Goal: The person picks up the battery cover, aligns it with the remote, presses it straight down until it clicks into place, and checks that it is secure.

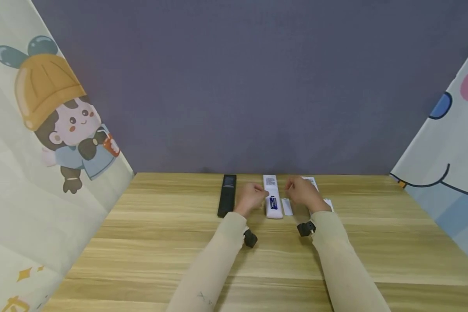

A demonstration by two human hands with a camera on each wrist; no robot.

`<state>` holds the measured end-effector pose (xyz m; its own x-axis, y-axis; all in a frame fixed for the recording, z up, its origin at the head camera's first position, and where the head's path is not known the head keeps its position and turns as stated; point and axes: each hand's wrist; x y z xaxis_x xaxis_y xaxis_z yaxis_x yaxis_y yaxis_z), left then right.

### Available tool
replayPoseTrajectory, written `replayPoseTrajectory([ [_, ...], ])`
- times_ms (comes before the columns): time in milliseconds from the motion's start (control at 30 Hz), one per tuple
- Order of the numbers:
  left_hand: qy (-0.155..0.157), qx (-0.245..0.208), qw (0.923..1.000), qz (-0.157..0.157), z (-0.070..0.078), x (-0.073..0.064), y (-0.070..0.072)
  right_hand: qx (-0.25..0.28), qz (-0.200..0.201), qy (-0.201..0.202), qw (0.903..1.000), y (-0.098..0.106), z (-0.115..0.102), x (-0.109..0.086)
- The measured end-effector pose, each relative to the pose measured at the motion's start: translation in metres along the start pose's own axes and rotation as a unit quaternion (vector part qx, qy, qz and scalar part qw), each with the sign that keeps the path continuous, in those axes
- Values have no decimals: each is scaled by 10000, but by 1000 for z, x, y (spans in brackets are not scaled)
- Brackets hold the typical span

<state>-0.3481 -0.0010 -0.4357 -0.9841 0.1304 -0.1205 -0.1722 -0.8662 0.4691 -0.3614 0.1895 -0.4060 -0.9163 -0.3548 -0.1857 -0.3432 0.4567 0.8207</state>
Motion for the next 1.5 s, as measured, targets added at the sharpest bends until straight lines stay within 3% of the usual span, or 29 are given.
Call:
replayPoseTrajectory([
  [233,232,567,9980,185,5,5,-3,-193,-66,-162,9997,-7,0,4],
  [500,116,1046,9937,389,10,10,-9,-322,-342,-571,9973,-16,0,6],
  [933,563,1665,9830,523,11,23,-22,-411,-293,-475,9976,-25,0,6],
  [1133,694,1779,9800,565,13,24,-22,-453,-276,-537,9971,-26,-2,5],
  [1500,795,1296,9866,592,11,20,-17,-598,-251,-585,9962,-26,-9,4],
])
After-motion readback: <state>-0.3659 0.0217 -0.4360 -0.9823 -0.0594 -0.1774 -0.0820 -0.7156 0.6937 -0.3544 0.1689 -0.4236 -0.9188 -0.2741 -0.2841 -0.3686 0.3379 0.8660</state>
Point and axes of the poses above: each hand's wrist, its own x-axis towards the middle knuckle, its own y-axis out of the back of the hand, z = x × y, and after that the axes turned 12 degrees about -z, right-handed
